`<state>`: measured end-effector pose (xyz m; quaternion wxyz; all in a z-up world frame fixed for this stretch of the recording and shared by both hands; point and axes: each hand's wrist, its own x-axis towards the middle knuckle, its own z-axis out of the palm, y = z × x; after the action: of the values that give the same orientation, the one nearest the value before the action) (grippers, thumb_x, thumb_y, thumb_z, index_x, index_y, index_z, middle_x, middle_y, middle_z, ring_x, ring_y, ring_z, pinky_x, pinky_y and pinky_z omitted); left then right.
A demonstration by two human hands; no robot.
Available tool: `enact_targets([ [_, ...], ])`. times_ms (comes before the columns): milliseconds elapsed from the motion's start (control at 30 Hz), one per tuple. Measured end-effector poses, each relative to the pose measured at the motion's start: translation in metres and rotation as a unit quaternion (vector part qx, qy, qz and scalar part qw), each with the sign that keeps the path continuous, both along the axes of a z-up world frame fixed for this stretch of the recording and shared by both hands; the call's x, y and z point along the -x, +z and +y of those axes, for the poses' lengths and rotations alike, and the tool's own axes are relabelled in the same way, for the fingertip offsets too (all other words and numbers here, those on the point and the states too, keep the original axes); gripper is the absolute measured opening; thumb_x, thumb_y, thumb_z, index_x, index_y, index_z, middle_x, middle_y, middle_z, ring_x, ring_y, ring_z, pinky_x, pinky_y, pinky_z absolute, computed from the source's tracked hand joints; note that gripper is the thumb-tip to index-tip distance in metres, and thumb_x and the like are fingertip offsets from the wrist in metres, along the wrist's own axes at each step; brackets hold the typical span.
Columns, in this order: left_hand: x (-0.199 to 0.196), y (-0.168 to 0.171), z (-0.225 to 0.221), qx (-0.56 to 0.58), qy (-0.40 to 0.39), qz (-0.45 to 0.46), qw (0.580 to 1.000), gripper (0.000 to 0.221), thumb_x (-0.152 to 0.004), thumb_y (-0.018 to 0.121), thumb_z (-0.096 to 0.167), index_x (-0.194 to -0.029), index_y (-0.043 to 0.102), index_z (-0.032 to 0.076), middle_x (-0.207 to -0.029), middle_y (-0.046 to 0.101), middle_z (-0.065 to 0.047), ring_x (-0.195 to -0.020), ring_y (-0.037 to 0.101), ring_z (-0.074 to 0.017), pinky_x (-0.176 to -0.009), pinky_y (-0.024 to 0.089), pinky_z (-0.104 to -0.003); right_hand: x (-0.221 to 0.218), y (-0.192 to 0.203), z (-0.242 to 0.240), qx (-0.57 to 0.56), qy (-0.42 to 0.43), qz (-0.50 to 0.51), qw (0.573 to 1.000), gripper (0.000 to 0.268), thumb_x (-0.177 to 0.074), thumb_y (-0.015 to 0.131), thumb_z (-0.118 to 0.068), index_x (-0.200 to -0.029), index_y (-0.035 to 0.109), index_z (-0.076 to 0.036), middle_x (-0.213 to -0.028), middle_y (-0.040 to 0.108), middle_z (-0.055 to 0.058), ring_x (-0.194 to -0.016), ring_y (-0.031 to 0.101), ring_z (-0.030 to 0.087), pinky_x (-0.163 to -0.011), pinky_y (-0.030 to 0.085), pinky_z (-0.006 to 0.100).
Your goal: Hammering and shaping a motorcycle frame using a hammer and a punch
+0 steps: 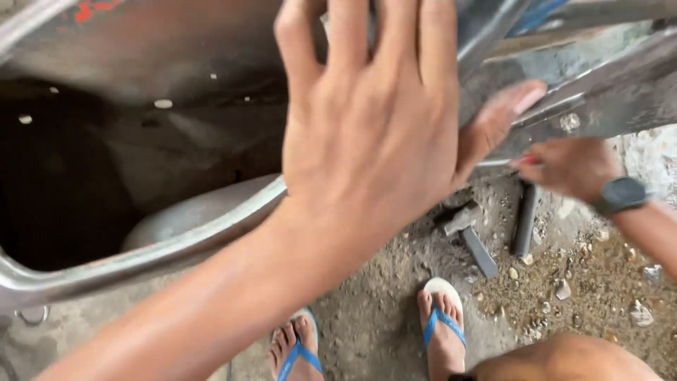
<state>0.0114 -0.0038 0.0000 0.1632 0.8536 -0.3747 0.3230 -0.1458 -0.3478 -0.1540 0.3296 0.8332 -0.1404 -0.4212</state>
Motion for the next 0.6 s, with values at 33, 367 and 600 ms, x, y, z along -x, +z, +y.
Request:
enact_targets([
  [33, -0.002, 0.001, 0.002, 0.003, -0.003, -0.006, 1.0, 0.079, -0.11, 0.038, 0.075, -0.136, 0.062, 0.005, -0.126, 0.068, -0.012, -0.114, 0.06, -0.0316, -0.101, 0.043, -0.046, -0.009, -0.011, 0.018, -0.104, -0.008, -0.071, 0.992, 0.058, -0.101, 0.02, -0.067, -0.101, 0.064, -0.03, -0.07, 0.064, -0.009, -0.061, 0.063, 0.005, -0.047, 0.047, 0.015],
  [367, 0.0, -0.004, 0.008, 0.006, -0.004, 0.02, 1.0, 0.068, -0.11, 0.036, 0.061, -0.138, 0.062, 0.004, -0.132, 0.065, -0.013, -0.128, 0.056, -0.027, -0.111, 0.038, -0.045, -0.005, 0.022, 0.03, -0.088, -0.091, -0.054, 0.991, 0.062, -0.109, 0.023, -0.056, -0.069, 0.055, -0.021, -0.052, 0.043, -0.01, -0.04, 0.043, 0.003, -0.031, 0.034, 0.014],
  [600, 0.001, -0.004, 0.012, -0.009, -0.053, 0.042, 0.998, 0.069, -0.11, 0.038, 0.055, -0.144, 0.056, -0.002, -0.137, 0.066, -0.014, -0.137, 0.055, -0.0299, -0.112, 0.041, -0.048, 0.017, 0.0, -0.015, -0.05, -0.079, -0.074, 0.993, 0.06, -0.097, 0.02, -0.073, -0.094, 0.061, -0.029, -0.067, 0.06, -0.006, -0.055, 0.06, 0.012, -0.046, 0.047, 0.022],
])
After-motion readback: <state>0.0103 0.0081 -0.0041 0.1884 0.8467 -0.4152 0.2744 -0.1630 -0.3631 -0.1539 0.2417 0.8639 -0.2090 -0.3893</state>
